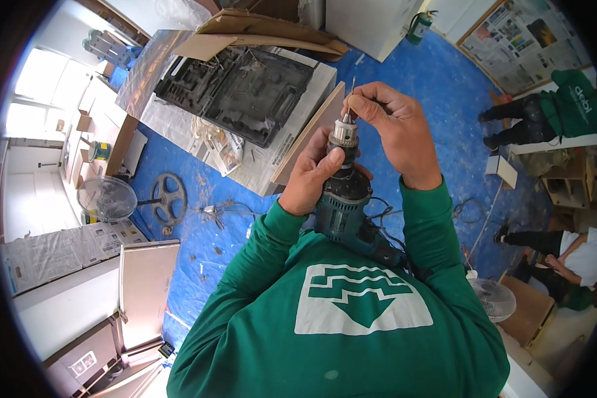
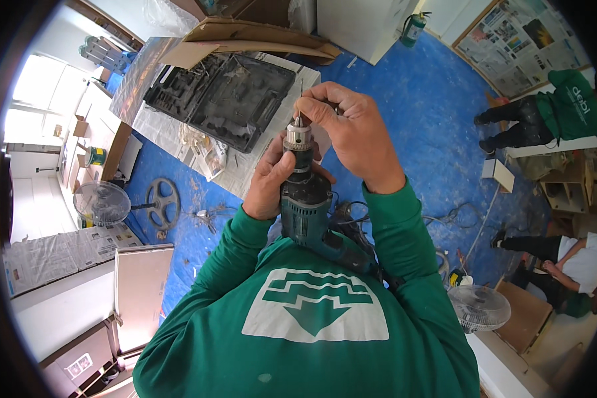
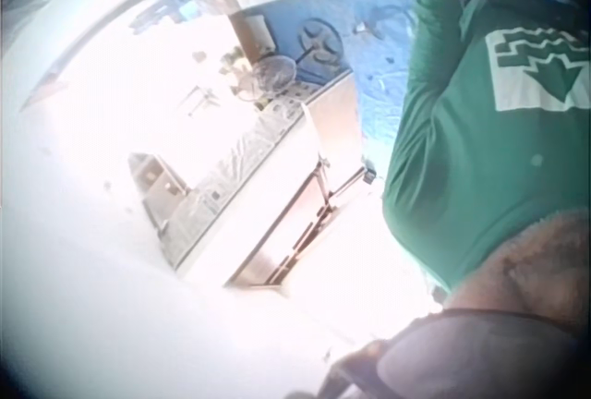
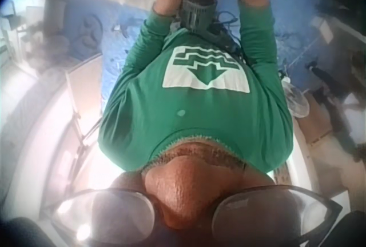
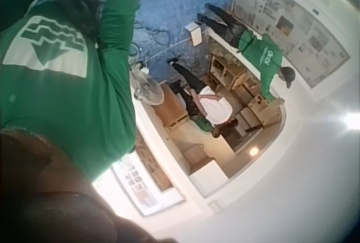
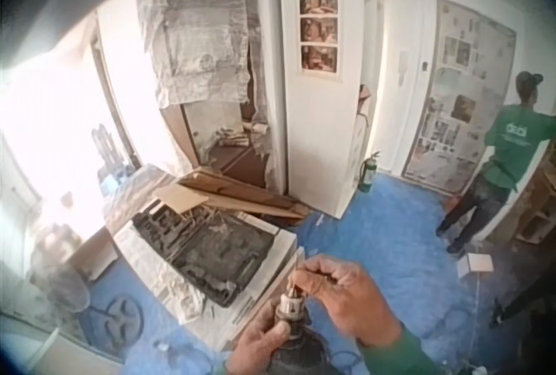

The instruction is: The person opens a black tool case and removes a corded drill. They then pick up a drill bit from the case and insert it into the drill's chuck, tightening it with their hands to secure the bit.

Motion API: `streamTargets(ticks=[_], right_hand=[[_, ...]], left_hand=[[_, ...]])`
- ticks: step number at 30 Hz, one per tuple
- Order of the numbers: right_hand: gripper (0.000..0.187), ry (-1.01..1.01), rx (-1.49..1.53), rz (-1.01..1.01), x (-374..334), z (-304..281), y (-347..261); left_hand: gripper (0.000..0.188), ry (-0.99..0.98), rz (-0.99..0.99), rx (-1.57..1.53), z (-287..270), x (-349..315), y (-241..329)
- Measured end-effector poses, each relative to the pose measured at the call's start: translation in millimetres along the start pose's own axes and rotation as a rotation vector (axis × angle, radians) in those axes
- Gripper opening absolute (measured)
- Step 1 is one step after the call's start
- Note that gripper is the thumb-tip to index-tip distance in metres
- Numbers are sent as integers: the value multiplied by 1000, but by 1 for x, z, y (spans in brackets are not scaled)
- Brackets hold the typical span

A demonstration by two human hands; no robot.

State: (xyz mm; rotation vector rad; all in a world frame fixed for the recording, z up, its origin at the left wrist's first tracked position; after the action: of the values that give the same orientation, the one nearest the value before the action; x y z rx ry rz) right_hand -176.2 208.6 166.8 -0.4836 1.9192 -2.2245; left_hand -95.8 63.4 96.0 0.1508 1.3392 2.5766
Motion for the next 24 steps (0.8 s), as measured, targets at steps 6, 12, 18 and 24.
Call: streamTargets(ticks=[6, 12, 18, 24], right_hand=[[34, 2, 113, 17, 1, -2, 12], [35, -50, 106, 53, -6, -6, 26], [30, -186, -816, -802, -4, -7, 24], [28, -235, -342, -434, 4, -7, 33]], left_hand=[[47, -21, -71, 110, -9, -3, -2], [51, 20, -107, 121, -2, -10, 2], [57, 70, -117, 137, -7, -8, -11], [73, 92, -126, 105, -11, -15, -19]])
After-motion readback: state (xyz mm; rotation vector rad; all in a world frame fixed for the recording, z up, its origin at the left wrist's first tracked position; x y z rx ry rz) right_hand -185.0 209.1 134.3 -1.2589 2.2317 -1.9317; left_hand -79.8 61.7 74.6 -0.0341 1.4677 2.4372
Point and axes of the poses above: each hand's wrist, its own x-axis towards the middle knuckle, its own z-axis out of the palm, y = z × x, the point moved 4 cm from there along x, towards the middle knuckle, and after that the axes turned 8 degrees about x, right-handed, at the moved point
